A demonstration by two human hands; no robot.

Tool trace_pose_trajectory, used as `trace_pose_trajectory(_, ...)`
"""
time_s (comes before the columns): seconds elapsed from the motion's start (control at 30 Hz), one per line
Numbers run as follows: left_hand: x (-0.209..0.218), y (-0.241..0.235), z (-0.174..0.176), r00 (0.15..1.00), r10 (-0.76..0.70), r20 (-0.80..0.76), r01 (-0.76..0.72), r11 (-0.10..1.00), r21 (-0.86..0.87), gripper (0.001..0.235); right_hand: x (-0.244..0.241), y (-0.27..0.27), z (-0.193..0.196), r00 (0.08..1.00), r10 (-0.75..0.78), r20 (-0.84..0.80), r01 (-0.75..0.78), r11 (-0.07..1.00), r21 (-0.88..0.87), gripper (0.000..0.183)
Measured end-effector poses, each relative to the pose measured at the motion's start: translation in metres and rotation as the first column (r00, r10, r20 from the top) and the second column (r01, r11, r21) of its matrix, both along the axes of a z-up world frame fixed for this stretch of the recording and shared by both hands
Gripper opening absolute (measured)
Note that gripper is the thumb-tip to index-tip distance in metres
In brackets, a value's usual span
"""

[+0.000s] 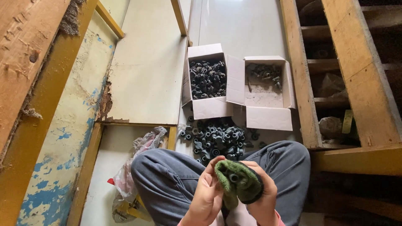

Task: Cleaning small plastic hardware clips individually using a cloth while sitting on the floor in a storage area.

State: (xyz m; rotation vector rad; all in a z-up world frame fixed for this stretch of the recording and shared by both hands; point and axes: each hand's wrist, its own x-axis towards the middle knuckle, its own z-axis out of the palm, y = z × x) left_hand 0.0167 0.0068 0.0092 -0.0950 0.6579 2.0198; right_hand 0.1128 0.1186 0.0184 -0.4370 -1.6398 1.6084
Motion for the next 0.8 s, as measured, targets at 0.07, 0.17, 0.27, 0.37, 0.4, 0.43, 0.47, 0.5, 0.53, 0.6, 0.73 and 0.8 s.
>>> trace_pose_trajectory(0.07,0.005,-0.002,-0.009,0.992,0.008,-0.127,0.0,0.998,0.064,0.043,-0.006,0.001,0.014,0.998,0.031,0.062,-0.043,0.979,0.197,0.037)
trace_pose_trajectory(0.17,0.002,-0.01,-0.013,0.938,0.042,-0.344,-0.04,0.999,0.013,0.062,-0.003,0.004,0.014,0.976,0.174,0.133,-0.205,0.94,0.272,0.04)
trace_pose_trajectory(0.27,-0.008,-0.006,0.01,0.826,0.048,-0.562,-0.079,0.996,-0.031,0.027,-0.002,0.009,0.024,0.963,0.183,0.197,-0.244,0.903,0.354,0.028)
trace_pose_trajectory(0.37,-0.006,-0.006,0.005,0.744,0.115,-0.658,-0.207,0.976,-0.064,0.011,-0.006,0.001,0.025,0.984,0.148,0.098,-0.173,0.926,0.336,0.032)
trace_pose_trajectory(0.4,-0.004,-0.005,0.003,0.744,0.112,-0.659,-0.204,0.977,-0.064,0.011,-0.004,-0.003,0.015,0.985,0.145,0.097,-0.169,0.926,0.336,0.032)
trace_pose_trajectory(0.43,-0.002,-0.004,0.002,0.708,0.154,-0.69,-0.242,0.97,-0.032,0.01,-0.003,-0.007,0.006,0.989,0.15,-0.004,-0.146,0.971,0.191,0.026)
trace_pose_trajectory(0.47,0.001,-0.003,0.0,0.668,0.197,-0.718,-0.28,0.96,0.004,0.01,-0.002,-0.011,-0.004,0.984,0.141,-0.105,-0.137,0.99,0.041,0.023)
trace_pose_trajectory(0.5,-0.001,-0.002,-0.001,0.667,0.198,-0.719,-0.279,0.96,0.006,0.01,-0.002,-0.011,-0.009,0.984,0.141,-0.107,-0.137,0.99,0.043,0.023)
trace_pose_trajectory(0.53,0.001,-0.003,-0.002,0.627,0.181,-0.758,-0.285,0.959,-0.007,0.008,0.0,-0.013,-0.015,0.965,0.177,-0.194,-0.203,0.972,-0.12,0.017)
trace_pose_trajectory(0.6,0.002,-0.005,0.002,0.587,0.158,-0.794,-0.285,0.958,-0.02,0.013,0.005,-0.016,-0.022,0.94,0.189,-0.283,-0.269,0.923,-0.275,0.012)
trace_pose_trajectory(0.73,0.001,-0.004,0.02,0.498,0.129,-0.857,-0.268,0.963,-0.01,0.016,0.003,-0.017,-0.016,0.945,0.15,-0.291,-0.242,0.918,-0.314,0.015)
trace_pose_trajectory(0.8,0.001,-0.004,0.023,0.457,0.148,-0.877,-0.296,0.955,0.007,0.011,0.004,-0.016,-0.014,0.95,0.149,-0.274,-0.212,0.953,-0.216,0.019)
